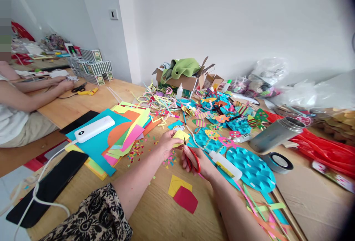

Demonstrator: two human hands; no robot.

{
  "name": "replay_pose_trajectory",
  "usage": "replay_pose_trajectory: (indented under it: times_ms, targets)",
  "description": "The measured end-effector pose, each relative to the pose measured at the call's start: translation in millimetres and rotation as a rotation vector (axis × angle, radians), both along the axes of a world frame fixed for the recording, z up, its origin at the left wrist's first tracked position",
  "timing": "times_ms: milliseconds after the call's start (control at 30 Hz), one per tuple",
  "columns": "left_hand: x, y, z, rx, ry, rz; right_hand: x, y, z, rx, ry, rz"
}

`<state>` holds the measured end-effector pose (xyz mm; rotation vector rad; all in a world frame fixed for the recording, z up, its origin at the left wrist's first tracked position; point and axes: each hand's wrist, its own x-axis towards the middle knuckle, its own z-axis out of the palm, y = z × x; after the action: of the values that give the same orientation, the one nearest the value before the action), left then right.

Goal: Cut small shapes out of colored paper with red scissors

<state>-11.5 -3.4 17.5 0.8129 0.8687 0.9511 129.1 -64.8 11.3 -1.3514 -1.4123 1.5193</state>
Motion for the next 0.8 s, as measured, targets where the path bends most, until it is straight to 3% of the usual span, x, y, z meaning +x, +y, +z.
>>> replay_pose_trajectory:
  times_ms: [800]
  targets:
    - [0.3, 1.0, -3.1, 0.027, -0.009, 0.012, -1.3, -0.1, 5.7, -0.002, -0.067, -0.036]
